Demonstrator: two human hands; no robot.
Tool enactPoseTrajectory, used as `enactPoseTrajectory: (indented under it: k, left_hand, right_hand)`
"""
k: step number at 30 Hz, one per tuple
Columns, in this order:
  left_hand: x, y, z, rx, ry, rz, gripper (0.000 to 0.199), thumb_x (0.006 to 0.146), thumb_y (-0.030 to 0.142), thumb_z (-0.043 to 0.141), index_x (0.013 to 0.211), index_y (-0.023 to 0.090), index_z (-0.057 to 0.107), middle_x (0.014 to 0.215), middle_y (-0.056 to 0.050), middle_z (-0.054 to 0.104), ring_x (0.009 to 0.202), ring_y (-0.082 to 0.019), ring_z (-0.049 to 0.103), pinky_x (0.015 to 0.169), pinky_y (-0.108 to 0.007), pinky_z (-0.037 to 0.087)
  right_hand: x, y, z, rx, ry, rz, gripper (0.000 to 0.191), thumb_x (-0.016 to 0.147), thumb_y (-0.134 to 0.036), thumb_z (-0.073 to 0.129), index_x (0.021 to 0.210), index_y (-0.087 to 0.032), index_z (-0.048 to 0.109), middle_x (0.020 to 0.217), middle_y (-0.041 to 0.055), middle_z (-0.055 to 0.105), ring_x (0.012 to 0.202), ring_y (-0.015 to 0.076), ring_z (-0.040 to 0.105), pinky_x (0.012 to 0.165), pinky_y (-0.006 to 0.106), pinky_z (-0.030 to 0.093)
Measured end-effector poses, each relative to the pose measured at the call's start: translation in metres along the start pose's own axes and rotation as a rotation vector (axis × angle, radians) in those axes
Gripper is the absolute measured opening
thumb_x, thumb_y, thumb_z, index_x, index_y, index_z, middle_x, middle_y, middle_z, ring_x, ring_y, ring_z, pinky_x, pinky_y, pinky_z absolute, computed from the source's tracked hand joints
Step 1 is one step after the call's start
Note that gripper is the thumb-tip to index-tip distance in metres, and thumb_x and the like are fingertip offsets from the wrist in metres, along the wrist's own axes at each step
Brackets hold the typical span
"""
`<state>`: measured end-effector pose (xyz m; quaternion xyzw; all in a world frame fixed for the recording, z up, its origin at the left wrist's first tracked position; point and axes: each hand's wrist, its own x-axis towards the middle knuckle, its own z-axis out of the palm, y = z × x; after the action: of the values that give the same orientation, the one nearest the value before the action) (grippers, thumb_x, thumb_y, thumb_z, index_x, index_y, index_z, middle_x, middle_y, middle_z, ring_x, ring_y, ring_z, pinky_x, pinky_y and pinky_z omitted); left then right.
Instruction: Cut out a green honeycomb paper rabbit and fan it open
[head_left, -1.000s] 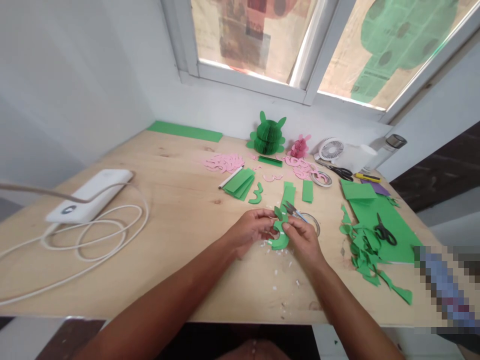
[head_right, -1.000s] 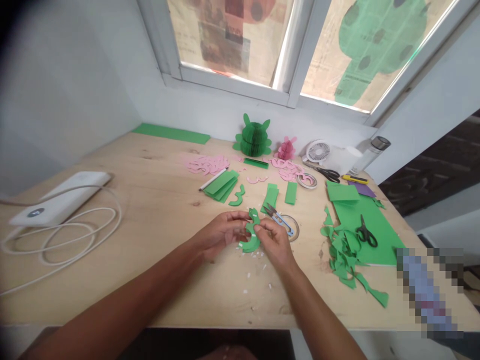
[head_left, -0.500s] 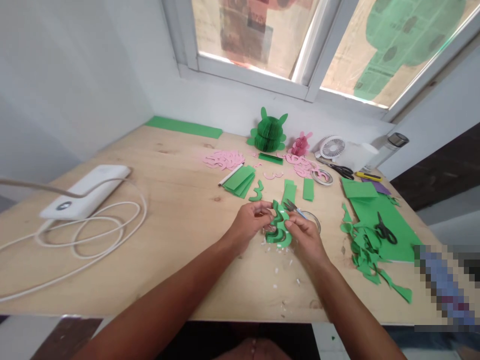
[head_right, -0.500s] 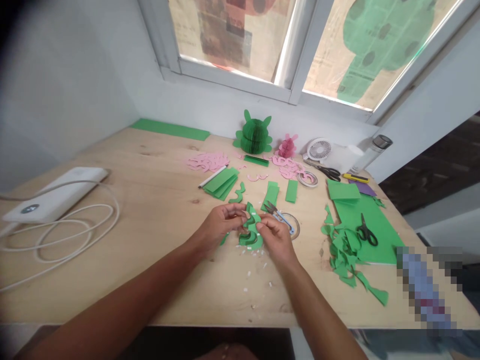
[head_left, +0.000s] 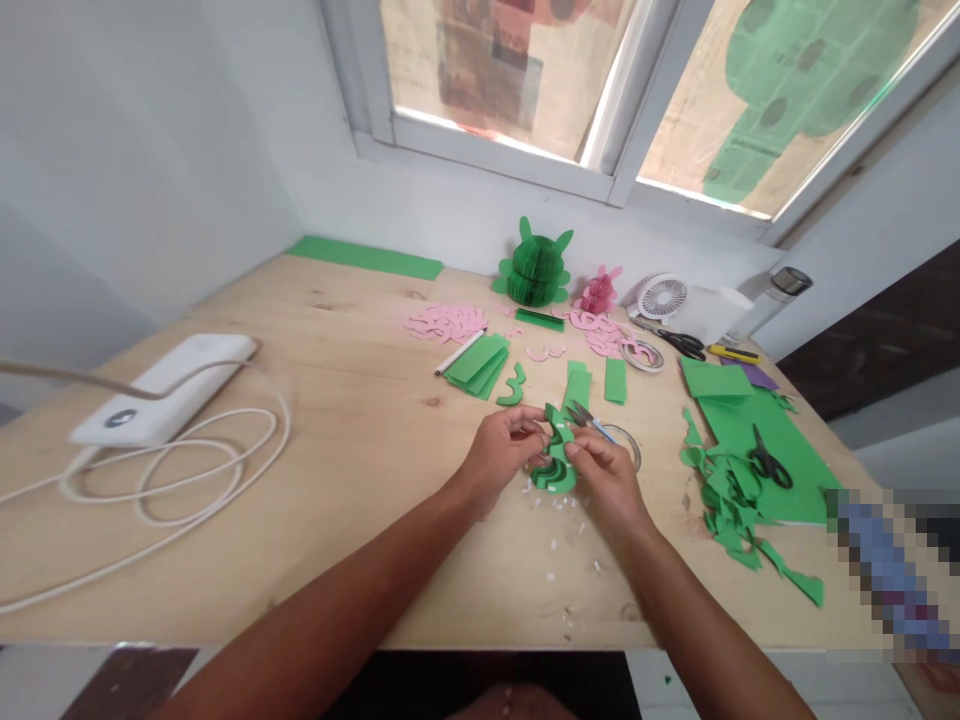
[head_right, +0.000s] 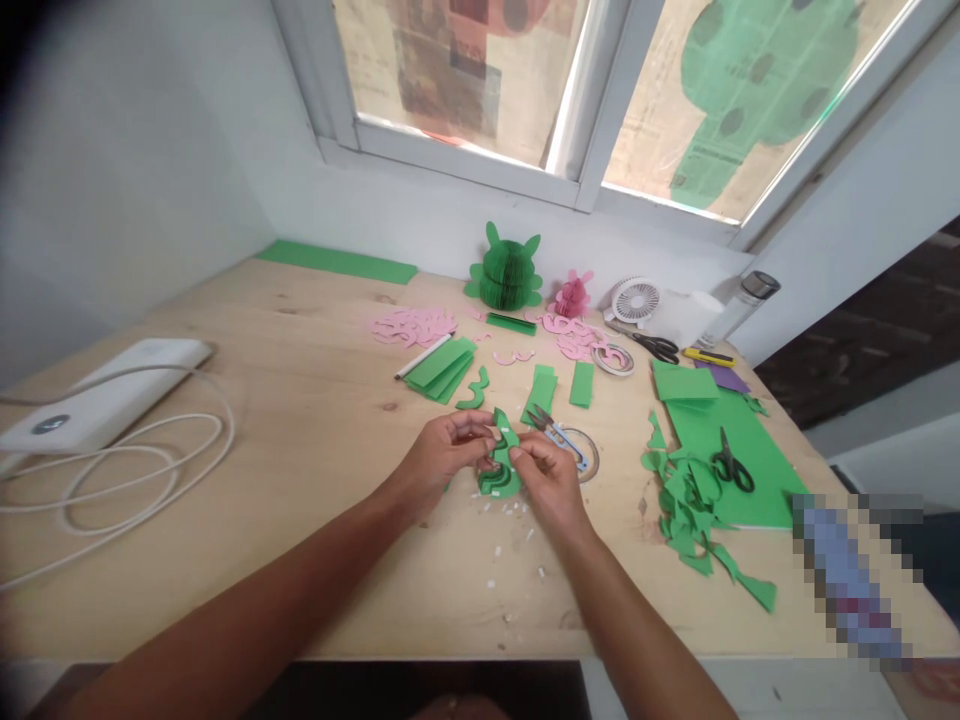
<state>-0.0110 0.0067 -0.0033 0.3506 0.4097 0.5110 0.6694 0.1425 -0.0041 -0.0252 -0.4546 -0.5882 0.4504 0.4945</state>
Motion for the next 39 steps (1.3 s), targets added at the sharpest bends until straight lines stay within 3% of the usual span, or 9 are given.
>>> enactPoseTrajectory:
  k: [8,16,22,26,33,39]
  left_hand:
    - [-0.002,0.001,0.001,0.018,0.002,-0.010,0.028,0.056,0.015,0.073,0.082,0.013,0.063,0.068,0.000,0.061,0.061,-0.012,0.059,0.057,-0.025,0.053]
    - [-0.003,0.002,0.002,0.031,0.002,-0.028,0.033,0.055,0.018,0.075,0.085,0.014,0.061,0.067,0.001,0.060,0.062,-0.012,0.059,0.060,-0.026,0.053]
    - [0.000,0.010,-0.005,0.122,-0.158,-0.017,0.047,0.059,0.020,0.076,0.102,0.016,0.060,0.068,0.002,0.059,0.063,-0.013,0.057,0.062,-0.028,0.051]
    - [-0.001,0.018,-0.012,0.172,-0.245,0.031,0.040,0.063,0.021,0.075,0.101,0.017,0.063,0.070,0.002,0.057,0.063,-0.010,0.055,0.062,-0.023,0.046]
    - [-0.001,0.022,-0.019,0.169,-0.337,0.056,0.034,0.069,0.023,0.072,0.102,0.019,0.065,0.064,0.003,0.054,0.058,-0.009,0.053,0.057,-0.021,0.044]
    - [0.001,0.020,-0.018,0.190,-0.333,0.071,0.026,0.068,0.024,0.074,0.091,0.015,0.064,0.063,0.002,0.056,0.055,-0.009,0.053,0.055,-0.021,0.044]
  right_hand:
    - [-0.001,0.004,0.002,0.038,0.057,0.038,0.021,0.077,-0.033,0.063,0.063,-0.019,0.063,0.072,0.0012,0.057,0.066,0.0154,0.055,0.060,0.027,0.042]
    - [-0.001,0.003,0.004,0.022,0.068,0.051,0.025,0.077,-0.036,0.063,0.059,-0.018,0.061,0.070,0.0018,0.057,0.067,0.0162,0.055,0.062,0.027,0.043]
    - [-0.003,0.003,0.003,0.072,0.015,0.059,0.025,0.078,-0.034,0.062,0.060,-0.019,0.061,0.069,0.0015,0.056,0.066,0.0158,0.054,0.061,0.027,0.042]
    - [-0.004,0.003,0.001,0.138,-0.053,0.079,0.024,0.079,-0.035,0.063,0.061,-0.019,0.061,0.069,0.0013,0.055,0.066,0.0158,0.053,0.062,0.028,0.041]
    - [-0.005,-0.002,0.001,0.279,-0.166,0.107,0.022,0.079,-0.032,0.063,0.064,-0.017,0.065,0.072,0.0015,0.058,0.069,0.0154,0.054,0.065,0.028,0.041]
    - [-0.005,-0.005,0.003,0.311,-0.165,0.134,0.023,0.079,-0.032,0.064,0.061,-0.016,0.063,0.069,0.0012,0.056,0.065,0.0141,0.051,0.061,0.026,0.039]
